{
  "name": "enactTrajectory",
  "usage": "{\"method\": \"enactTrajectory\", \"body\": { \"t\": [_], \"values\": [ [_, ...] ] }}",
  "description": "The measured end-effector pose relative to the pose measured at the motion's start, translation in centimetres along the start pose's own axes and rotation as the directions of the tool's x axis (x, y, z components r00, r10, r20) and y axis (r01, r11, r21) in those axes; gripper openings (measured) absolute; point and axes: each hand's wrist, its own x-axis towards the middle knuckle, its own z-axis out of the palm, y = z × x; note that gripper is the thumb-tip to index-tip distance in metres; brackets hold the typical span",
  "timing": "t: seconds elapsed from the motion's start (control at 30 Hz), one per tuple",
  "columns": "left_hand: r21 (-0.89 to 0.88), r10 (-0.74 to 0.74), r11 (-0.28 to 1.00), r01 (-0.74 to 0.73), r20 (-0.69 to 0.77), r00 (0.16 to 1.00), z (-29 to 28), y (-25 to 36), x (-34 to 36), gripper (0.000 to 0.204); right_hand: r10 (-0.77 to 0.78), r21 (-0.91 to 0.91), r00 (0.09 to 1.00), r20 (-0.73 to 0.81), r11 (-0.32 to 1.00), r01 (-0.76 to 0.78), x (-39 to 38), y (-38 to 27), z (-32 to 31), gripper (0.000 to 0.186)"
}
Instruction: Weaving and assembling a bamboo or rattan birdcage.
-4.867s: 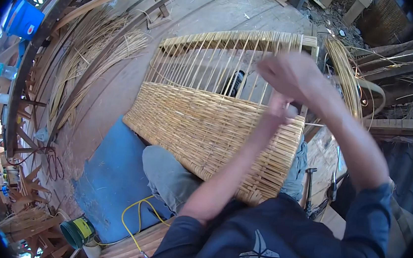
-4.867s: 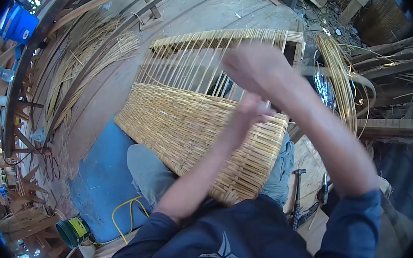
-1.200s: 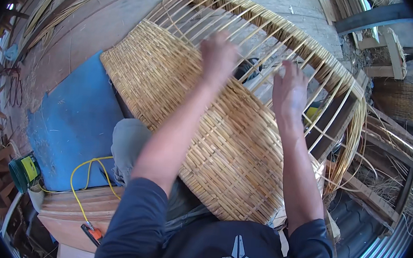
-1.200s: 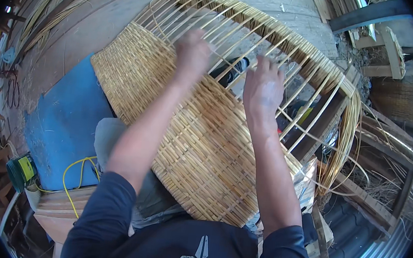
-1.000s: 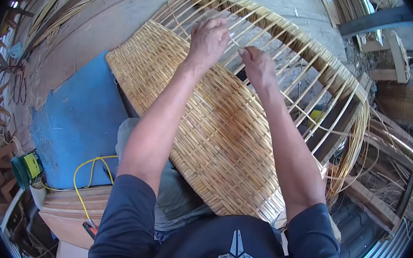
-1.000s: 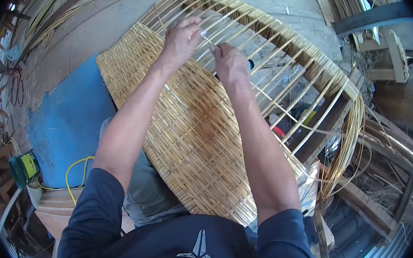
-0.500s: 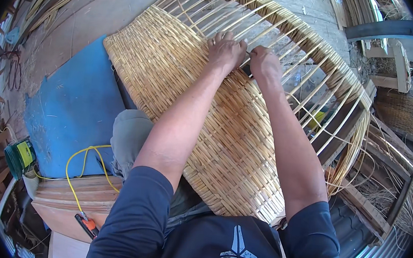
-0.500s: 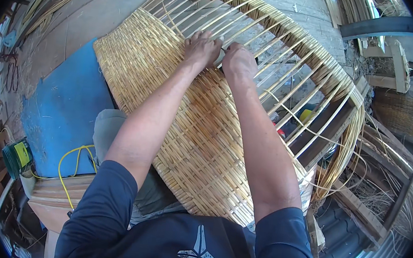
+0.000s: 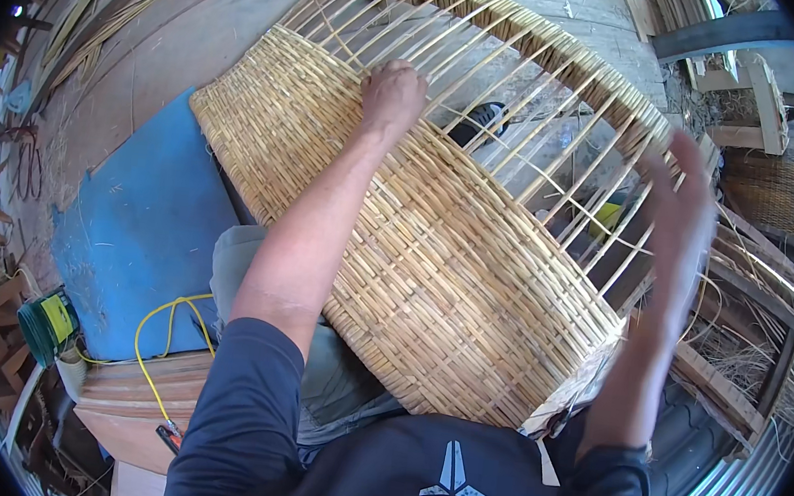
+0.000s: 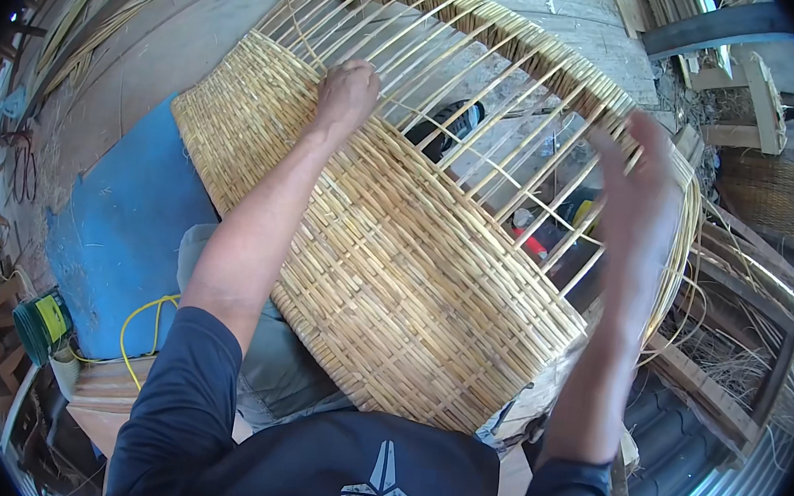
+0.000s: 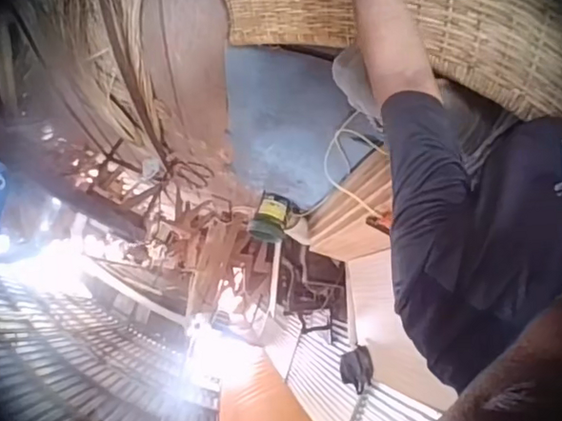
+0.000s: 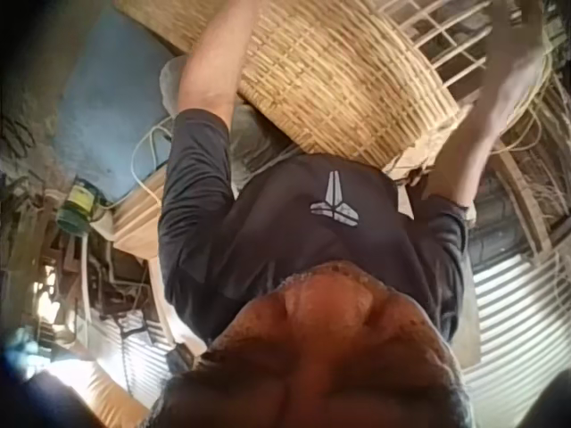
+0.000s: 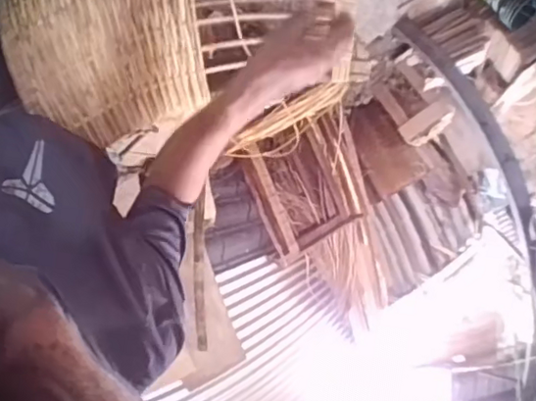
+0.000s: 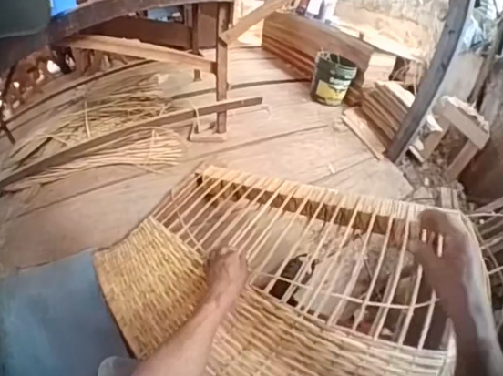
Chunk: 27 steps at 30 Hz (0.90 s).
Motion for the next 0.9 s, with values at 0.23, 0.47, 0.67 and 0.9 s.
{"method": "enactTrajectory", "body": {
  "t": [0.23,0.47,0.67,0.9],
  "values": [
    [-0.061,0.032,0.998,-0.028,0.072,0.997,0.2,-1.3,0.4,0.034,0.391,-0.167,0.893,0.224,0.918,-0.361,-5.9,12.2,-8.7,0.039],
    [-0.016,0.071,0.997,-0.07,0.084,0.994,0.1,-1.2,0.3,0.024,0.264,-0.114,0.956,0.129,0.962,-0.25,-7.6,13.6,-8.1,0.025],
    [0.002,0.249,0.966,-0.259,-0.286,0.925,-2.3,2.4,-1.5,0.024,-0.024,-0.132,0.996,-0.08,0.991,0.013,-7.2,12.0,-8.5,0.021],
    [0.198,-0.205,0.972,0.125,0.463,0.862,-3.9,8.8,-2.0,0.036,0.251,-0.368,0.891,0.38,0.924,-0.103,-6.2,13.0,-8.4,0.023]
  ]
}}
